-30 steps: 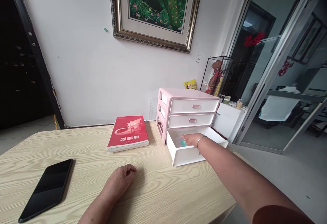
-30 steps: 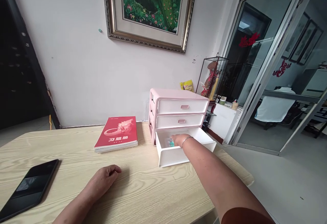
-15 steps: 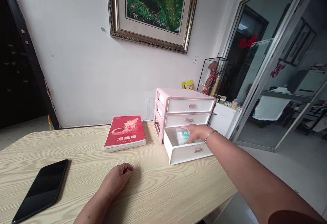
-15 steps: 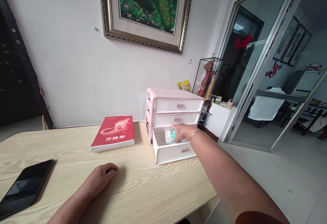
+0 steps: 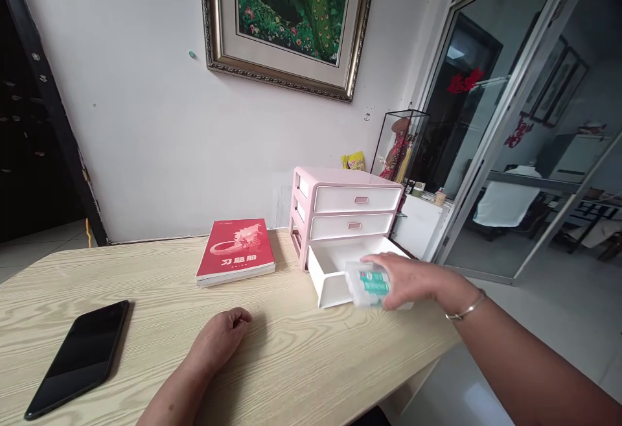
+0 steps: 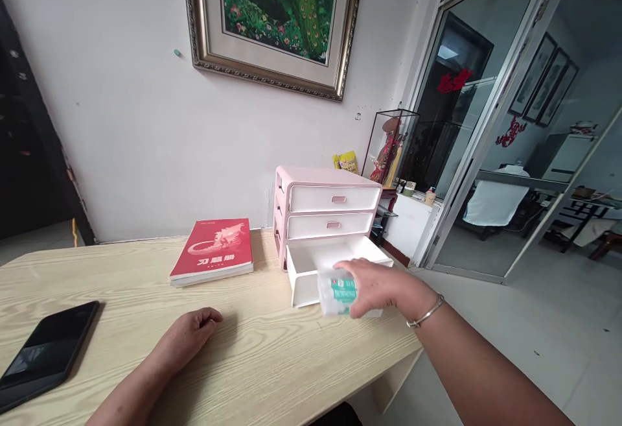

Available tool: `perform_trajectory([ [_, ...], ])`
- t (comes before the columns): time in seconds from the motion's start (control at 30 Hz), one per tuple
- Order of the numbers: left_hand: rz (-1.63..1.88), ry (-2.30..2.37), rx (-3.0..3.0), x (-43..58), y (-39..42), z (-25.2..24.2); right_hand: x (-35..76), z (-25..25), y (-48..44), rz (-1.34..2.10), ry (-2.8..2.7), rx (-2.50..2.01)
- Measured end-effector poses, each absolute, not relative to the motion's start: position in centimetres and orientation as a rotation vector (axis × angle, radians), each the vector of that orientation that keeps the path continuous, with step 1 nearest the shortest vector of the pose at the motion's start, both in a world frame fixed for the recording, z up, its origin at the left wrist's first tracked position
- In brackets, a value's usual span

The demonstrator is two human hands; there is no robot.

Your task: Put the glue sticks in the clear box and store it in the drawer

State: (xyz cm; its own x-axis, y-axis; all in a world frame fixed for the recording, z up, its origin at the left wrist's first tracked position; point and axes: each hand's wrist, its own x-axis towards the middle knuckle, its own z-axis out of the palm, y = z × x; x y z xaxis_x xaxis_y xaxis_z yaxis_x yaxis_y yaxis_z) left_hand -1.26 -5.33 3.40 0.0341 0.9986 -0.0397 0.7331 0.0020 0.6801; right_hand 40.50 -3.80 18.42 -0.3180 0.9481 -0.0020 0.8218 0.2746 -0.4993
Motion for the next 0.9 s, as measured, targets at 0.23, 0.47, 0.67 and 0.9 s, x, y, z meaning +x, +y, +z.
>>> perform_trajectory([
  [0.23, 0.629, 1.767, 1.787, -1.4, -5.3, 2.6, 39.2, 15.4, -5.6, 0.552, -2.488, -1.869],
  [0.47, 0.654, 1.765, 1.796, -1.5, -5.2, 2.4, 39.0, 13.8, -1.2, 0.420, -2.398, -1.844],
  [0.67, 0.643, 1.770, 1.796, -1.5, -4.9, 2.3, 37.2, 13.1, 2.2, 0.409, -2.350, -1.798],
  [0.9, 0.685, 1.751, 1.808, -1.7, -4.6, 2.0, 37.0, 11.5, 5.7, 0.389, -2.363, -1.735],
])
